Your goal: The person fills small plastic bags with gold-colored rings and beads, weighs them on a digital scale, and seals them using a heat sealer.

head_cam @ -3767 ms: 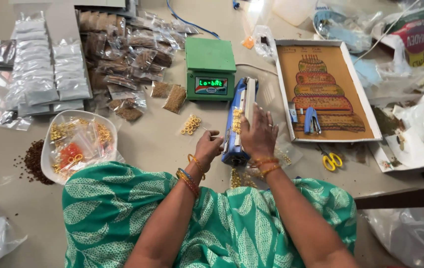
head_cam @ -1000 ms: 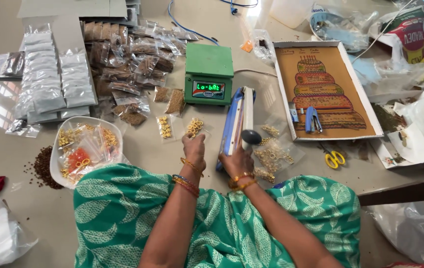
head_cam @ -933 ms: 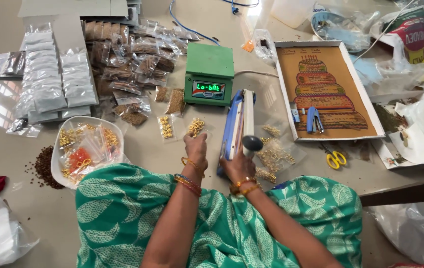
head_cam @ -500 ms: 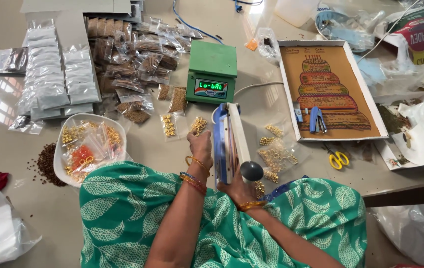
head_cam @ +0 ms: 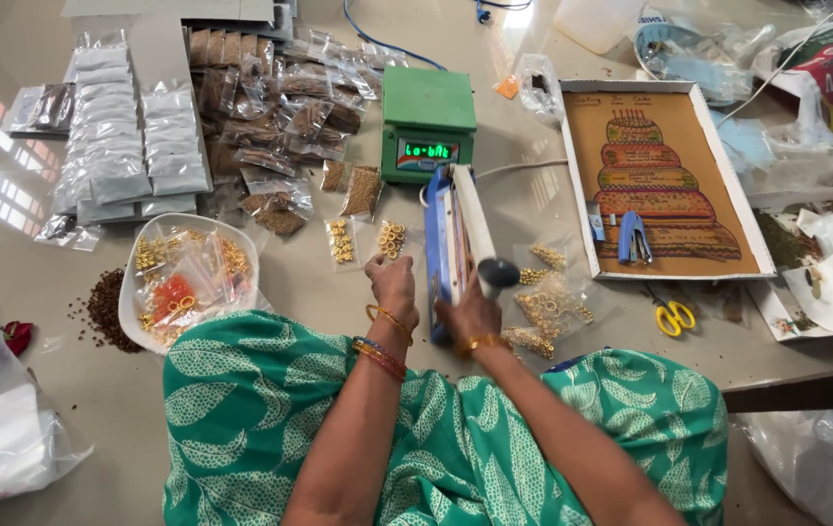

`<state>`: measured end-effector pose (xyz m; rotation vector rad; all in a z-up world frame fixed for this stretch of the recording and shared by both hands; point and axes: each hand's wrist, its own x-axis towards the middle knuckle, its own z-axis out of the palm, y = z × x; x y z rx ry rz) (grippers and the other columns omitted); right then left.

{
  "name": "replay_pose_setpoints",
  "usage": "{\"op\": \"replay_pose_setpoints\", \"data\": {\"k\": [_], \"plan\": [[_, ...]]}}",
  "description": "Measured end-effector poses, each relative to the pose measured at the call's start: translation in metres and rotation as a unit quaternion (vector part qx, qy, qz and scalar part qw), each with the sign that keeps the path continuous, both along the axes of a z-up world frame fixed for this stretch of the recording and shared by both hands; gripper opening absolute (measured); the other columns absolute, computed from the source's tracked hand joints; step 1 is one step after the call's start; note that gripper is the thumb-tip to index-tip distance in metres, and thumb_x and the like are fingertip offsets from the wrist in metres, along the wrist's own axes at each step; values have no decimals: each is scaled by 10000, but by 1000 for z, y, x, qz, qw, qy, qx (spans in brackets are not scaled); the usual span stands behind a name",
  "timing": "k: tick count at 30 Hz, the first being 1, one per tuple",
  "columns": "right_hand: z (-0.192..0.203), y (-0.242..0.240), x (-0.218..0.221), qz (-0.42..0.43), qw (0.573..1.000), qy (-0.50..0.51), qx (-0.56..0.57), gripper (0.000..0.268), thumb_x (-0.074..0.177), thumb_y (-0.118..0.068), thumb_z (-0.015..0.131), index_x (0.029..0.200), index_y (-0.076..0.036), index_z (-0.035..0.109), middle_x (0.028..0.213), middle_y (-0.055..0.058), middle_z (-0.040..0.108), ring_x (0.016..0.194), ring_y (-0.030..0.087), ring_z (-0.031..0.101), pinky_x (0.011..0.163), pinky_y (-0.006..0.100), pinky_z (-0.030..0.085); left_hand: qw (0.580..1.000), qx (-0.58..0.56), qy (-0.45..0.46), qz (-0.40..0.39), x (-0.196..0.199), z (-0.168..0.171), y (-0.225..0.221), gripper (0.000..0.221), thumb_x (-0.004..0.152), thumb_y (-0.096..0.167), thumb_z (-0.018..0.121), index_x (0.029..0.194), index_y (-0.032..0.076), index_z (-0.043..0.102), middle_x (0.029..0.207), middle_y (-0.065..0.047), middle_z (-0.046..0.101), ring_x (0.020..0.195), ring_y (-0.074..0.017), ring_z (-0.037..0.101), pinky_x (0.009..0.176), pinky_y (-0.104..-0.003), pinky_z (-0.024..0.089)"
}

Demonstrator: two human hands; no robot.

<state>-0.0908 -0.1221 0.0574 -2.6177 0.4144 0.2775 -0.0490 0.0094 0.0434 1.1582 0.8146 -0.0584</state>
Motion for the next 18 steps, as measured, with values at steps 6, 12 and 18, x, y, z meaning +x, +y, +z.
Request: {"op": "replay_pose_setpoints", "data": {"k": [6,12,18], "plan": [[4,-11,31,49,995,-91,3,1075,702,-402,766,1574,-272,151,1170,241,707,1003,450,707,920,510,563,1000,8,-8,-8,-5,0,0,737,827,208,705,1475,138,361,1305,-171,620,1172,-276,605,991,-399,491],[16,-11,0,56,997,-45,1,1131,713,-441,764,1604,-279,86,1184,276,672,1027,473,680,939,503,545,999,12,18,-33,-15,16,2,755,828,202,680,1493,160,324,1332,-182,581,1192,-301,594,975,-421,499],[7,-102,-18,175,969,-112,132,971,850,-663,806,1412,-41,317,1246,276,619,1103,362,634,921,485,503,949,244,-11,-198,-40,-9,-3,660,845,290,733,1362,-6,448,1186,-314,672,1098,-405,681,964,-439,530]]}}
